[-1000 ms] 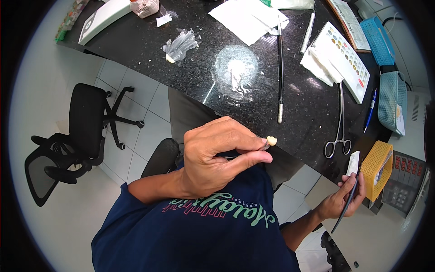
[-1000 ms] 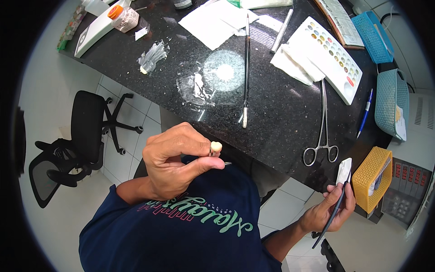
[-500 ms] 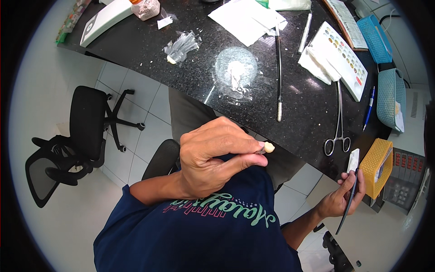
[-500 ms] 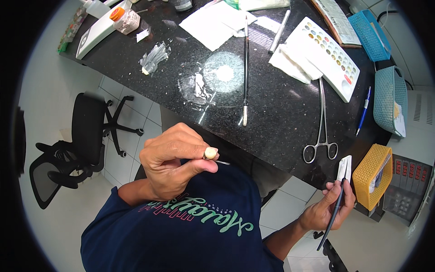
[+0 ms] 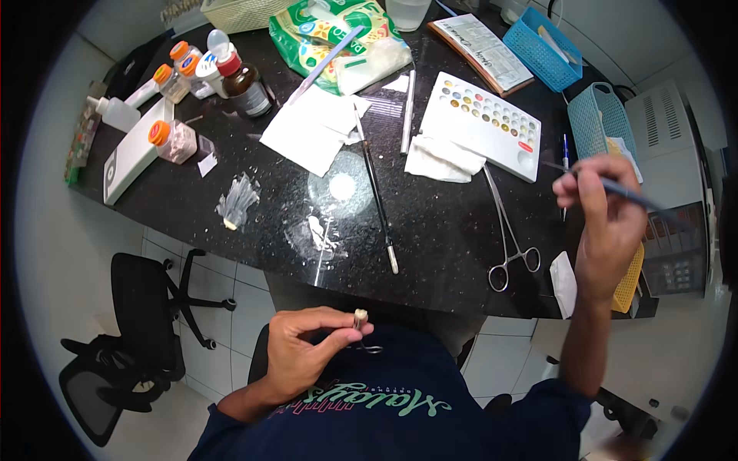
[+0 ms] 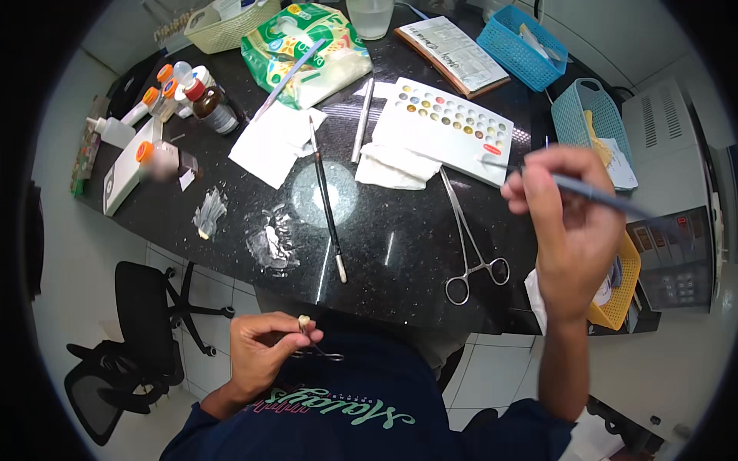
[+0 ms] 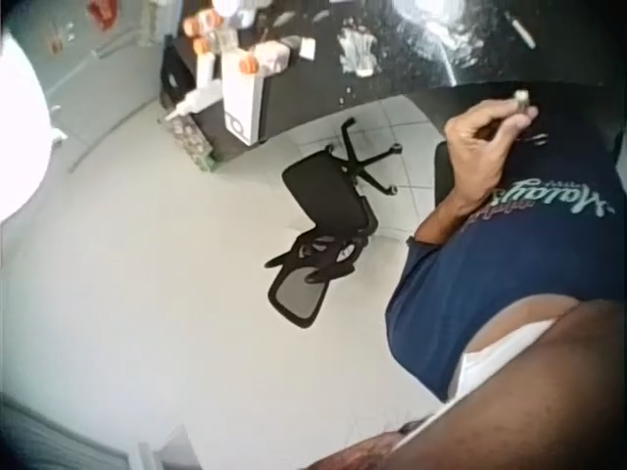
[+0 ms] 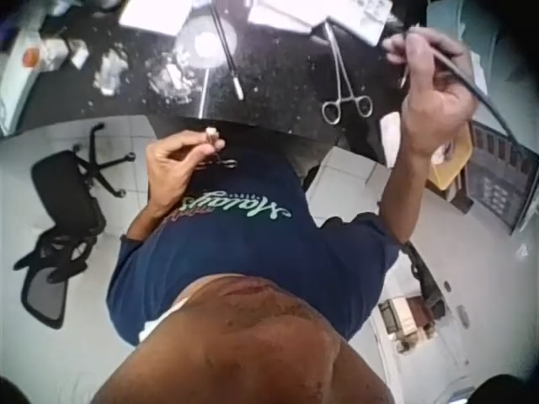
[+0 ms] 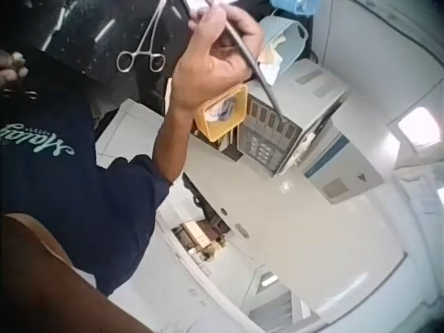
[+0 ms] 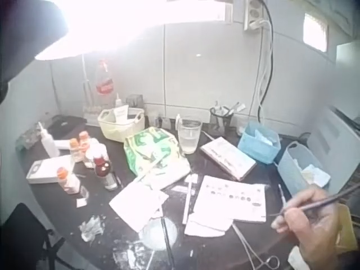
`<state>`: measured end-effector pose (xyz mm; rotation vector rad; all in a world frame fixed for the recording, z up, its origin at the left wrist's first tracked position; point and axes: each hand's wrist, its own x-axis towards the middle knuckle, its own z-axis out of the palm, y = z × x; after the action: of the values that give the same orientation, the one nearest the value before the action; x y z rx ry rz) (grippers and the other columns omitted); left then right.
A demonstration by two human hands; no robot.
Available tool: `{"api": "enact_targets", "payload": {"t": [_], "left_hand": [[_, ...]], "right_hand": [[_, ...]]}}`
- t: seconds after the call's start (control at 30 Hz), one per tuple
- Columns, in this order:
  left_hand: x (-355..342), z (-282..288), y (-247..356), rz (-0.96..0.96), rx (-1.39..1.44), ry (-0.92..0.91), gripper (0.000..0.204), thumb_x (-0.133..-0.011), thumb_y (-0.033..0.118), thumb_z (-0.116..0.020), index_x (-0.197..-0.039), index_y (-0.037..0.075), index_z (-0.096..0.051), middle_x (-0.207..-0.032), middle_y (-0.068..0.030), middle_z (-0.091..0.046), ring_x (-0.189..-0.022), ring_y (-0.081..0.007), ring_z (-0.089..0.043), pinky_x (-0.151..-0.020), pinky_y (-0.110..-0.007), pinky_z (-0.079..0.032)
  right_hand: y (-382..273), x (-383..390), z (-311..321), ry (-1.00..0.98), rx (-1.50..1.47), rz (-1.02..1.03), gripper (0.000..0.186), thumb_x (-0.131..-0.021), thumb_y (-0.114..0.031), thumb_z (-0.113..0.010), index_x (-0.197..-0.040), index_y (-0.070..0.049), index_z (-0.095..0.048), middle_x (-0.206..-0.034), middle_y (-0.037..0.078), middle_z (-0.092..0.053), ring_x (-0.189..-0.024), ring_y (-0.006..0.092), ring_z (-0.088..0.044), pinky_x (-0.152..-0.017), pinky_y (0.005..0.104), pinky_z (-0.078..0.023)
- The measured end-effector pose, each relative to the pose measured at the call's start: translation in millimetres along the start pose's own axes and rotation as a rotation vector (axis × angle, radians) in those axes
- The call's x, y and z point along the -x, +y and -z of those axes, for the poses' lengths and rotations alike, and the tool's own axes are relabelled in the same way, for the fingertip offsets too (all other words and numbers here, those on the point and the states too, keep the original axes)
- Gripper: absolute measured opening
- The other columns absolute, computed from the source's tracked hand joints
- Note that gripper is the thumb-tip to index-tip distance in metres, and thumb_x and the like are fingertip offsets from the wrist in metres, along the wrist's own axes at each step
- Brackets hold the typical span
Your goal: Staining and characterizing a dental prosthetic tooth using a fine brush and liquid pigments to match natural aesthetics.
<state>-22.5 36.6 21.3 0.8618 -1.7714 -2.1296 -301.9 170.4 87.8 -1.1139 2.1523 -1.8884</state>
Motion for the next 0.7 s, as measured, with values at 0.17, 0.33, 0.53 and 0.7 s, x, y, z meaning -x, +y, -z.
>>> {"api": "enact_targets", "payload": {"t": [0.17,0.33,0.53,0.7], "left_hand": [[-2.7,13.1,4.8,0.051,0.005,-0.063,0.016,-0.077,-0.006,-0.068,-0.092,-0.002,-0.07,-0.089,-0.0175,-0.069,-0.082,-0.022,-0.069,-0.074,-0.028,-0.056],[-6.3,20.4,3.5,0.031,-0.073,-0.032,0.017,-0.072,-0.007,-0.071,-0.088,-0.001,-0.071,-0.088,-0.0179,-0.069,-0.079,-0.0235,-0.069,-0.069,-0.029,-0.058],[-17.0,21.3,1.8,-0.151,-0.093,0.044,0.012,-0.069,-0.006,-0.074,-0.079,-0.001,-0.071,-0.078,-0.0169,-0.069,-0.076,-0.0254,-0.07,-0.067,-0.032,-0.059],[-22.0,26.4,-0.4,-0.132,-0.167,0.038,0.008,-0.07,-0.003,-0.075,-0.077,0.0,-0.071,-0.077,-0.0173,-0.07,-0.071,-0.0239,-0.07,-0.062,-0.029,-0.059]], "right_hand": [[32.3,-84.3,-5.4,-0.249,0.043,-0.085,0.015,-0.089,-0.011,-0.059,-0.095,0.002,-0.059,-0.079,0.006,-0.063,-0.072,0.0089,-0.062,-0.067,0.0195,-0.05],[62.7,-122.5,-26.0,-0.427,0.142,-0.145,0.015,-0.087,-0.011,-0.06,-0.095,0.002,-0.062,-0.082,0.008,-0.065,-0.076,0.0095,-0.063,-0.069,0.0199,-0.051],[83.6,-136.8,-42.6,-0.464,0.132,-0.189,0.014,-0.085,-0.012,-0.061,-0.09,0.001,-0.062,-0.083,0.011,-0.065,-0.08,0.0138,-0.066,-0.07,0.0237,-0.053],[86.4,-137.5,-47.2,-0.558,0.117,-0.199,0.009,-0.082,-0.009,-0.059,-0.084,0.0,-0.062,-0.074,0.005,-0.061,-0.068,0.0096,-0.06,-0.064,0.0225,-0.049]]}}
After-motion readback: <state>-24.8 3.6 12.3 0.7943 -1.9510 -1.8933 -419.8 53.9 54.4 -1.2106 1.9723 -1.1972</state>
